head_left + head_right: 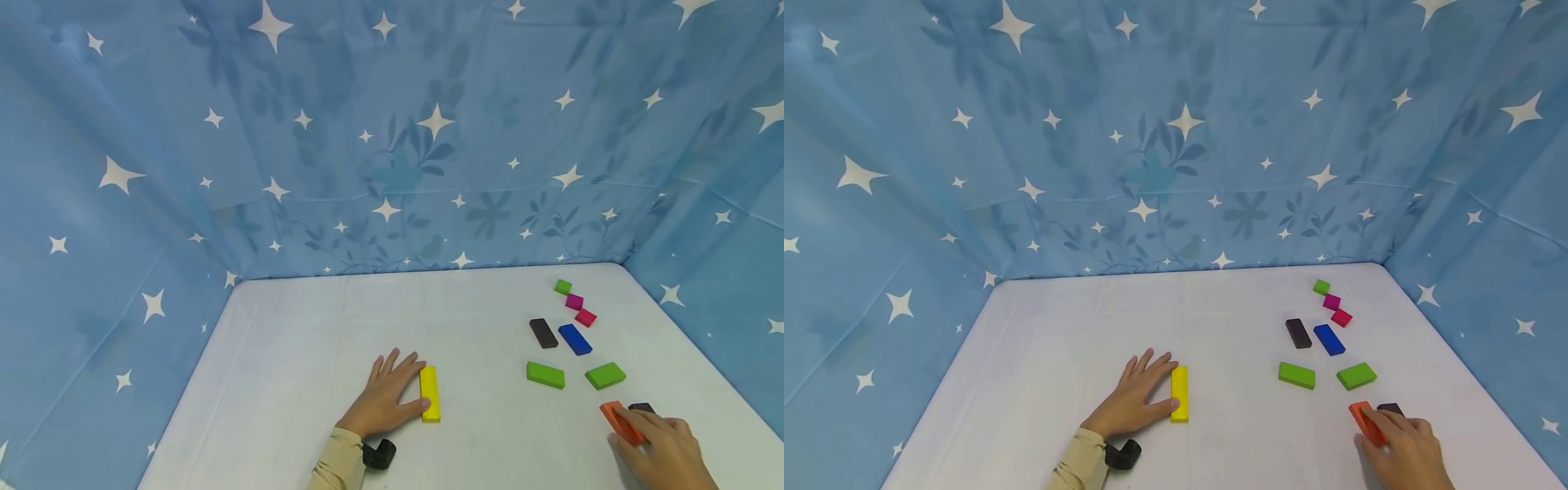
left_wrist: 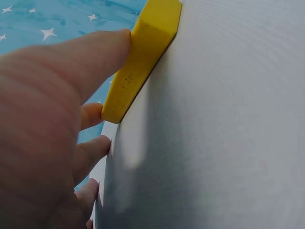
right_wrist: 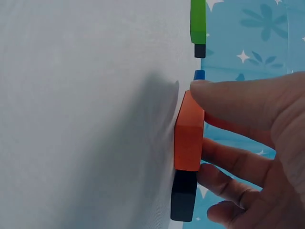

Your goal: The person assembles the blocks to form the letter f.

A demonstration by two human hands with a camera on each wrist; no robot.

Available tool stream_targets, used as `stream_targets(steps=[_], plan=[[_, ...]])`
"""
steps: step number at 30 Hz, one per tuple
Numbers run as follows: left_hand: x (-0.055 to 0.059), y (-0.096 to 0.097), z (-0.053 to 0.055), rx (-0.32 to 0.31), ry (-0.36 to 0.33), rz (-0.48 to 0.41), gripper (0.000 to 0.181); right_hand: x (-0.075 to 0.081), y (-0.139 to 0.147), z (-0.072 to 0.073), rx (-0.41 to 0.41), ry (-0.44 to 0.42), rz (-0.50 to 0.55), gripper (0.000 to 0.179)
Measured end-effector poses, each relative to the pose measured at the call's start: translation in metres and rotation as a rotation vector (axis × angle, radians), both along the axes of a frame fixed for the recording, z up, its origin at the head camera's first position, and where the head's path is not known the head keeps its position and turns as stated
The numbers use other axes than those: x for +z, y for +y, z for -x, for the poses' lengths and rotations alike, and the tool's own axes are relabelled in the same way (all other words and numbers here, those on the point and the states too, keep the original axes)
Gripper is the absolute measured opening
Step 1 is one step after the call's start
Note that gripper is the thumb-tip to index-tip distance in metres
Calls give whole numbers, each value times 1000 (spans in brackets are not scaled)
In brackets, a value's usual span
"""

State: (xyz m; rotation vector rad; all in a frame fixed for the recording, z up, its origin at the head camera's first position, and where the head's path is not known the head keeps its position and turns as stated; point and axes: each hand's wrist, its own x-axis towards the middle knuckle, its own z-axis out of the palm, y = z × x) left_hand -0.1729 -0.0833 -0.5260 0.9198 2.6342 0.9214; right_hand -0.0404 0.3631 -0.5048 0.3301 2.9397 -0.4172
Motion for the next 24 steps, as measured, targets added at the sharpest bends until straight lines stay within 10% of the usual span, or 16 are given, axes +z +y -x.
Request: stream_targets(steps=[24], plan=[[0,0,1,4,13,8,71,-3,-6,10,1,-64,110,81]])
